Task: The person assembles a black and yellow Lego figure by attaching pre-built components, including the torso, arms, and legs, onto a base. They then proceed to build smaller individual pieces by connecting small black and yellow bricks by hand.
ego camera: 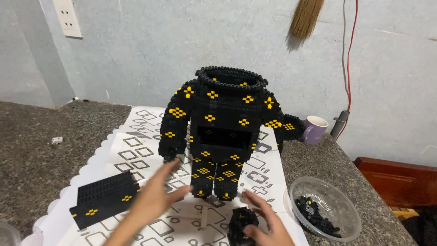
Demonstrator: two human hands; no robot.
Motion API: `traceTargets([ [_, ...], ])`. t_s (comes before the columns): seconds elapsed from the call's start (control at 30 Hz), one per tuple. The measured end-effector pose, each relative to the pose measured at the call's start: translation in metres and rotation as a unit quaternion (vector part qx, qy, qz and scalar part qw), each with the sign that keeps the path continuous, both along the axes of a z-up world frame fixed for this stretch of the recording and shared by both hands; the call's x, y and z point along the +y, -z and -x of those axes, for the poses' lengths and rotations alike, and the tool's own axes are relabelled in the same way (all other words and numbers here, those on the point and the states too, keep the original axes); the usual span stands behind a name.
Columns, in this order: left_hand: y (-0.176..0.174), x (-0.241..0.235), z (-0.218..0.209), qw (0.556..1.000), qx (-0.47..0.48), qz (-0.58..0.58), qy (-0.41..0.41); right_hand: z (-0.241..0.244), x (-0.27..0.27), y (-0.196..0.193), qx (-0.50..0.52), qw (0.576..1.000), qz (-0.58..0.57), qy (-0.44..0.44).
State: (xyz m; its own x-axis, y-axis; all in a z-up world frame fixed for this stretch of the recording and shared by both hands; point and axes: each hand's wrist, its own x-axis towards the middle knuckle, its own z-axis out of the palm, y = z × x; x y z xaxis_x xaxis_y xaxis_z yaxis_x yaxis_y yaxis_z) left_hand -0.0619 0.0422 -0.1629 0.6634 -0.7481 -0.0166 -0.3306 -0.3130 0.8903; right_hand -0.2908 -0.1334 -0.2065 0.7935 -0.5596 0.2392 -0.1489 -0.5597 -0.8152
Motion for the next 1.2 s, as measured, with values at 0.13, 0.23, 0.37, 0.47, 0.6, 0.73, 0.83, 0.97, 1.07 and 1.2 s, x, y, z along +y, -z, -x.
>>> traceTargets([
  [0.13,0.023,-0.042,-0.007,0.987,0.103,0.123,0.027,0.007,-0.007,-0.006,-0.034,0.991,-0.082,-0.101],
  [0.23,0.007,-0.053,0.0,0.984,0.137,0.109,0.036,0.005,-0.002,-0.006,0.037,0.984,-0.126,-0.124],
  [0.37,0.022,-0.074,0.0,0.985,0.055,0.166,-0.007,-0.005,0.018,-0.003,0.018,0.963,-0.269,-0.021],
  [0.47,0.022,-0.077,-0.001,0.986,0.014,0.166,0.001,-0.009,0.021,-0.008,0.065,0.963,-0.256,0.054],
  [0.6,0.013,-0.068,0.007,0.987,0.025,0.16,-0.005,-0.012,0.031,-0.025,0.125,0.958,-0.243,0.087],
  [0.73,0.025,-0.082,0.016,0.974,0.026,0.222,-0.046,-0.01,0.031,-0.023,0.121,0.962,-0.229,0.09],
  [0.83,0.025,-0.085,0.017,0.984,-0.004,0.151,-0.091,-0.008,0.025,-0.014,0.114,0.968,-0.212,0.073],
  [0.97,0.017,-0.077,0.007,0.991,0.028,0.12,-0.053,-0.009,0.035,-0.021,0.09,0.969,-0.218,0.075],
  [1.07,0.018,-0.078,-0.007,0.998,0.009,0.059,-0.018,-0.01,0.04,-0.032,0.125,0.959,-0.232,0.108],
  [1.2,0.007,-0.07,-0.01,0.998,-0.026,-0.061,0.019,-0.01,0.042,-0.035,0.139,0.959,-0.215,0.121],
])
